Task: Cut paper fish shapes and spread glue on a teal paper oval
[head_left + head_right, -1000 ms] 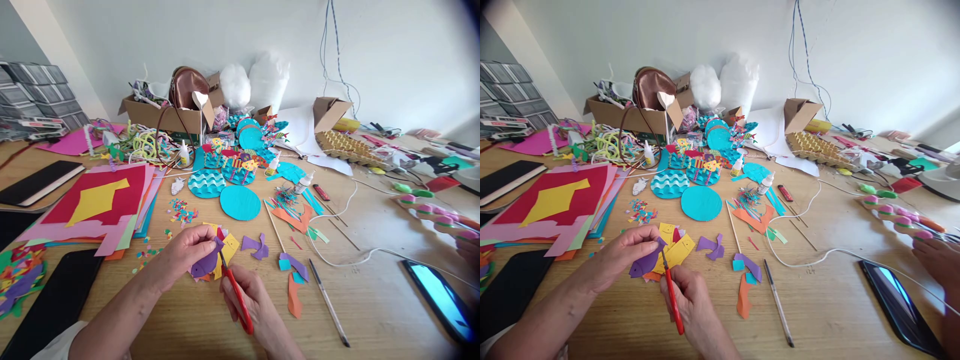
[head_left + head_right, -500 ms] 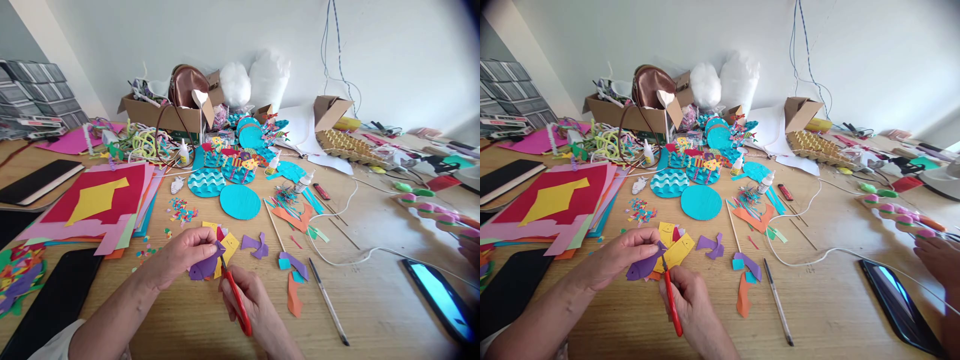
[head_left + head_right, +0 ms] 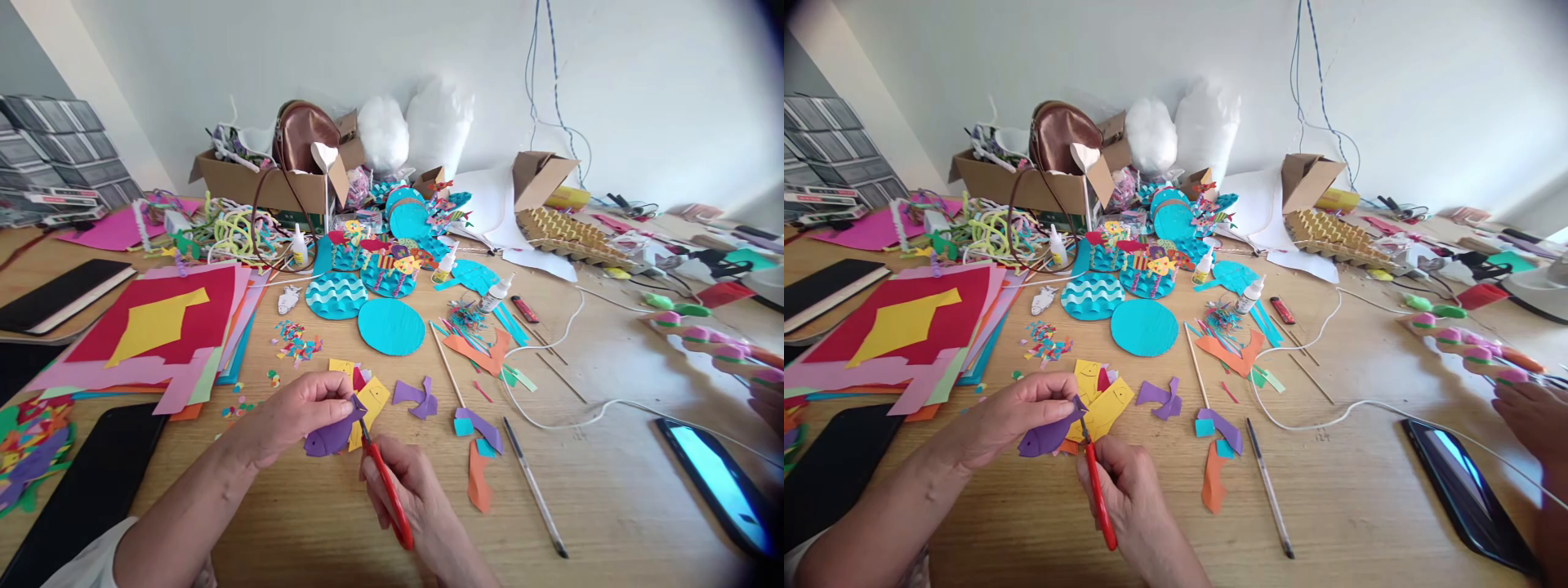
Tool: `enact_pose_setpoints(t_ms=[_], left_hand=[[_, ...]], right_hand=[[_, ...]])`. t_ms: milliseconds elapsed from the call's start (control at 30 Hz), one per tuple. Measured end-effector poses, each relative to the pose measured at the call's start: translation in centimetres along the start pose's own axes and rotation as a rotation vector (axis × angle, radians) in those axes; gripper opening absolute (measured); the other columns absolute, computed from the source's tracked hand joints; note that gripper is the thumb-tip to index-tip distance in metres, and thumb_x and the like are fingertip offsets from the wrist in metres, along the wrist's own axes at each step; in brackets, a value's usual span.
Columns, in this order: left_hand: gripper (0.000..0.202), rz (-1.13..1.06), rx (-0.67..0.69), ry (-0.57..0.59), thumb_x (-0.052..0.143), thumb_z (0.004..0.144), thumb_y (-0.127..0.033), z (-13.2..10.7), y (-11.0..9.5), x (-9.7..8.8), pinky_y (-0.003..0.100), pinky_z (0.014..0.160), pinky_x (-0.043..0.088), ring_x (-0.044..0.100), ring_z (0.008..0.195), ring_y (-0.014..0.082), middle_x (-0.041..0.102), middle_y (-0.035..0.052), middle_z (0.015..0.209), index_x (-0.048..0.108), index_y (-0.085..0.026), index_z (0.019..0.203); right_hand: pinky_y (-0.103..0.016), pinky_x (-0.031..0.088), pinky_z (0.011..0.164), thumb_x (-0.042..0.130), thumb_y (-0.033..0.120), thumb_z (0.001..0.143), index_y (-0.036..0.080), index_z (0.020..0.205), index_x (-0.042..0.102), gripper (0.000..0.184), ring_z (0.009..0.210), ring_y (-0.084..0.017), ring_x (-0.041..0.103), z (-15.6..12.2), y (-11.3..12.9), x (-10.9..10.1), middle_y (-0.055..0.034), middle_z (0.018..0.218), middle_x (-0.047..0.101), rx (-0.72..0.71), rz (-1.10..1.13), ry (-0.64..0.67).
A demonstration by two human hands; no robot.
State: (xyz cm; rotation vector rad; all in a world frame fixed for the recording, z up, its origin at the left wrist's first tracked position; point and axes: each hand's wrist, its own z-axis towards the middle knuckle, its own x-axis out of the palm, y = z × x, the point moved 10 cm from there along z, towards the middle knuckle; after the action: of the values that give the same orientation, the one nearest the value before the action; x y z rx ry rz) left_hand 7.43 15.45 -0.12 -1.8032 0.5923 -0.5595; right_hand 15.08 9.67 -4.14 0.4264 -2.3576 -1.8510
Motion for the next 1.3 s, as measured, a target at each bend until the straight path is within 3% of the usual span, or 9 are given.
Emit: enact_pose_setpoints(t_ms=[600,1033,1167,1300], left_hand=[[0.021,0.065,-0.114,0.144,0.057,0.072,-0.035,0.9,1.2,1.5,0.019,0.044,0.027,0.037,0.052,0.0081,0.045,-0.0046,0.061,0.046,-0.017,0.067],[0.015,0.302,-0.109,0.413,0.051,0.071,-0.03,3.4,1.4,5.5,0.02,0.046,0.026,0.033,0.051,0.0079,0.039,-0.0055,0.06,0.045,-0.018,0.065],[0.014,0.349,-0.13,0.426,0.052,0.069,-0.031,4.1,2.0,6.0,0.02,0.045,0.027,0.035,0.049,0.0087,0.041,-0.0053,0.06,0.047,-0.018,0.065],[0.014,0.42,-0.112,0.35,0.052,0.07,-0.031,4.4,2.0,5.0,0.02,0.045,0.027,0.038,0.05,0.0098,0.042,-0.0054,0.058,0.047,-0.019,0.063]], right_hand=[[-0.018,0.025,0.04,0.042,0.043,0.086,0.02,0.059,0.036,0.036,0.044,-0.006,0.032,-1.3,-1.2,-0.6,0.0068,0.05,0.033,0.027,0.011,-0.014],[-0.018,0.026,0.036,0.041,0.059,0.081,0.02,0.056,0.035,0.047,0.039,-0.006,0.032,-4.1,-3.3,-2.5,0.0071,0.046,0.034,0.14,0.071,-0.135],[-0.018,0.023,0.035,0.038,0.069,0.077,0.02,0.057,0.035,0.052,0.037,-0.006,0.031,-4.5,-4.4,-2.8,0.0077,0.045,0.033,0.152,0.094,-0.165],[-0.019,0.023,0.038,0.038,0.068,0.078,0.02,0.061,0.038,0.051,0.041,-0.007,0.032,-4.8,-4.9,-4.0,0.0067,0.048,0.034,0.163,0.066,-0.212]])
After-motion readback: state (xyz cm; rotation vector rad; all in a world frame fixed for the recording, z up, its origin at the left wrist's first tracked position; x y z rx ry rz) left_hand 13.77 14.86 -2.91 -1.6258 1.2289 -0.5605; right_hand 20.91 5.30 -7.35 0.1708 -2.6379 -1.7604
